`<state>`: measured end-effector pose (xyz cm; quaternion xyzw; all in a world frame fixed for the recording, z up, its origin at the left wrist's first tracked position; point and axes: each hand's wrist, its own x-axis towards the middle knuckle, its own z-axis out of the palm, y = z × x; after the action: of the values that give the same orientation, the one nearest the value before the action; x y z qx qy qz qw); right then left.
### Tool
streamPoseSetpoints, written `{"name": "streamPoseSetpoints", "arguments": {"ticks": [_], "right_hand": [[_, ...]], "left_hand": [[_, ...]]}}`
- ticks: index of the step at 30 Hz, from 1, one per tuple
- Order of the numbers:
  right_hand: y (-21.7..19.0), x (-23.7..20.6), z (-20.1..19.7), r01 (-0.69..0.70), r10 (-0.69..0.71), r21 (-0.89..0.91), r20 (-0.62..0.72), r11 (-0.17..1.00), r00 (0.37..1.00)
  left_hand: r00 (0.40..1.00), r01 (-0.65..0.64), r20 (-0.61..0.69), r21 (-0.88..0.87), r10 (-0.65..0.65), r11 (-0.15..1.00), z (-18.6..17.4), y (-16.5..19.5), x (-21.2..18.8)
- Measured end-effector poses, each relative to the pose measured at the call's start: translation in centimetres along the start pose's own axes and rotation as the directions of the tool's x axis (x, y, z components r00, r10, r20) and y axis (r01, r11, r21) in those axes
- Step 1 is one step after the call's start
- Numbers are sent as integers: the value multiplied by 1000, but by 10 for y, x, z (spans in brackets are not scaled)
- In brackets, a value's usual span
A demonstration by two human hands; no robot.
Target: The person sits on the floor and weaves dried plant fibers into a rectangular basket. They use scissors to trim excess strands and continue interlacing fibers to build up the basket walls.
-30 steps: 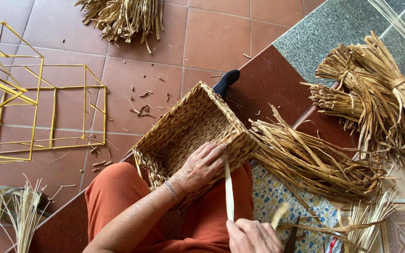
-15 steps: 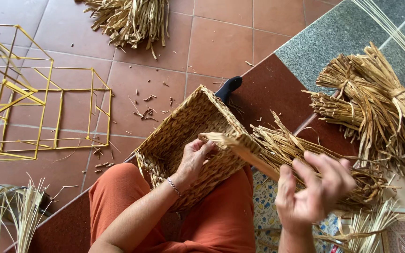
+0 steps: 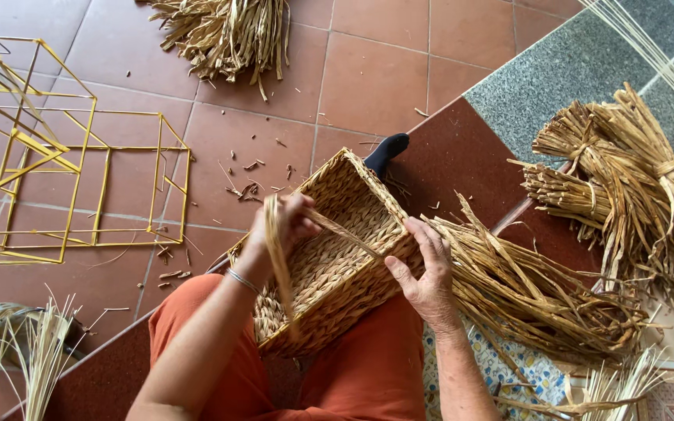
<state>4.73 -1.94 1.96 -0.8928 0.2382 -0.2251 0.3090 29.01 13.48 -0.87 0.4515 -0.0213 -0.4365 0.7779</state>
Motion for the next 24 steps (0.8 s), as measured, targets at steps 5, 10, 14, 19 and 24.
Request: {"name": "streamPoseSetpoints", "arguments": {"ticks": [5,10,14,19,24], "right_hand": [[-7,-8,13,-32,34,42,-52,999,998],[0,-15,25,-29,36,61,-113,998,993],[7,-16,29,-25,39,110,-129,994,991],[6,-18,31,-24,40,134,-120,991,992],[1,-19,32,-66,81,114,-134,991,988]], "left_hand": [[996,-68,-60,-60,65,996,-32,54,24],[976,-128,-196,-192,89,973,-46,85,31],[964,-244,-179,-311,196,919,-52,93,35],[883,-384,-294,-4,366,923,-62,100,39],[803,-436,-195,452,563,778,-62,99,37]]}}
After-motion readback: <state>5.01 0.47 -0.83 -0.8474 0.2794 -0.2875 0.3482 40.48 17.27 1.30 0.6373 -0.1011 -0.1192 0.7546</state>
